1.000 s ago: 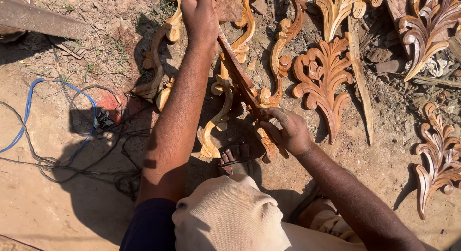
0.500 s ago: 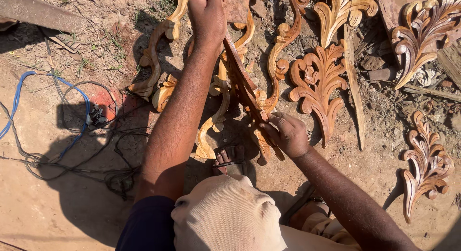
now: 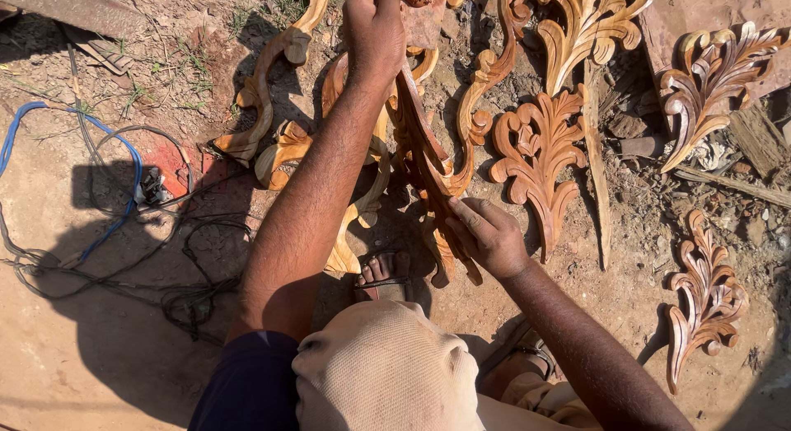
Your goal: The person applies a reddish-brown finish to ornate wooden carvings using a small cloth. They rub the finish into the intricate details of the wood, moving from one piece to another.
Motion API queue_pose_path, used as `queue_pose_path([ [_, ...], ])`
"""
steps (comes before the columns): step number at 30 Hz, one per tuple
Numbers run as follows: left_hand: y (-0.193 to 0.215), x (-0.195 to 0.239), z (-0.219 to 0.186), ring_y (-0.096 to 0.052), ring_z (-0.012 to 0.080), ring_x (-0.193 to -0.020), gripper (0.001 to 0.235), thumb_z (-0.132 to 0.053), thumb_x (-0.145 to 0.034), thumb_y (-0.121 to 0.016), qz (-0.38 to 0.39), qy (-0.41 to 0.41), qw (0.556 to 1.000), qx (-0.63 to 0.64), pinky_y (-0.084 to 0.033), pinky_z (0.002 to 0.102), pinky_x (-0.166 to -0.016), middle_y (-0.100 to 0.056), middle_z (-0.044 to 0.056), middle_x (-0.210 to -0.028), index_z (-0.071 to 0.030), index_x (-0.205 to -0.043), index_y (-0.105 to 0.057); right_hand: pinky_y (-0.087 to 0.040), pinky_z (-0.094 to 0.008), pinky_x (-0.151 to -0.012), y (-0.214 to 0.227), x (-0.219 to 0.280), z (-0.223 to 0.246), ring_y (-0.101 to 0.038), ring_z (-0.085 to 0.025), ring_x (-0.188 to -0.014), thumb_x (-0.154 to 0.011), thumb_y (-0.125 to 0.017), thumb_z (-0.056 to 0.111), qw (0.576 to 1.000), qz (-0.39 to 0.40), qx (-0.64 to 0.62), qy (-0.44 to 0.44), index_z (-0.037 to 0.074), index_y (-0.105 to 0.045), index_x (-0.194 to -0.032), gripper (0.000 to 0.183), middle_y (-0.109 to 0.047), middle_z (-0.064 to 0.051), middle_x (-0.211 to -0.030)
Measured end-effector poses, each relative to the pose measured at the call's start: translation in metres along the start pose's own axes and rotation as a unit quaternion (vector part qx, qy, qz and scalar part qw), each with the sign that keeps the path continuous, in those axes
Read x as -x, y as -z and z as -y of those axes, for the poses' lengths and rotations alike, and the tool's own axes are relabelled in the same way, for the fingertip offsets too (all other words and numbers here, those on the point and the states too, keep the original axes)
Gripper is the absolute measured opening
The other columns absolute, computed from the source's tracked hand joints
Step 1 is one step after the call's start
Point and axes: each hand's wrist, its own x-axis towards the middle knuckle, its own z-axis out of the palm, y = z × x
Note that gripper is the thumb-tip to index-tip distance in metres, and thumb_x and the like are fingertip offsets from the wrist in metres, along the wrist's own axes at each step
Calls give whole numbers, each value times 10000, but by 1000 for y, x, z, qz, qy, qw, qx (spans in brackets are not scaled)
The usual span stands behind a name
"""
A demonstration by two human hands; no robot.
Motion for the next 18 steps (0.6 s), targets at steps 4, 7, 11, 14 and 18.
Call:
queue_pose_path([
  [4,-1,5,-1,-553,77,-649,257,-150,-1081,-523,7,-16,1000,21,-510,340,-672,-555,-20,-702,-67,-846,-589,-630,-363,-738,-8,2,-3,-746,-292,-868,-884,-848,128,995,67,12,-69,45,-587,-1359,548,-709,-177,-1061],
  [7,-6,3,-6,-593,71,-712,173,-130,-1058,-497,20,-68,997,42,-530,339,-705,-614,-25,-780,-68,-982,-640,-640,-369,-792,-13,6,-4,-756,-281,-914,-889,-841,160,993,20,-48,-107,6,-532,-1417,630,-711,-151,-1044],
  [11,-6,4,-1,-519,94,-629,259,-151,-1084,-532,10,10,1000,2,-488,349,-654,-513,-4,-700,-46,-851,-576,-651,-356,-825,-16,13,-2,-762,-266,-992,-981,-809,140,995,-71,-61,-24,34,-469,-1456,593,-710,-134,-1151],
  [14,-5,0,-1,-538,83,-666,229,-130,-1080,-513,7,-9,1000,14,-507,345,-677,-555,-4,-730,-51,-886,-604,-632,-381,-749,-5,13,4,-744,-293,-947,-935,-812,160,996,-21,81,-14,93,-501,-1387,553,-698,-161,-1157],
  [18,-2,2,-1,-573,74,-721,219,-113,-1092,-483,4,-31,999,38,-518,340,-707,-577,-3,-791,-52,-924,-611,-614,-418,-718,9,13,15,-722,-282,-897,-898,-776,196,990,52,131,28,95,-508,-1447,619,-659,-216,-1230],
])
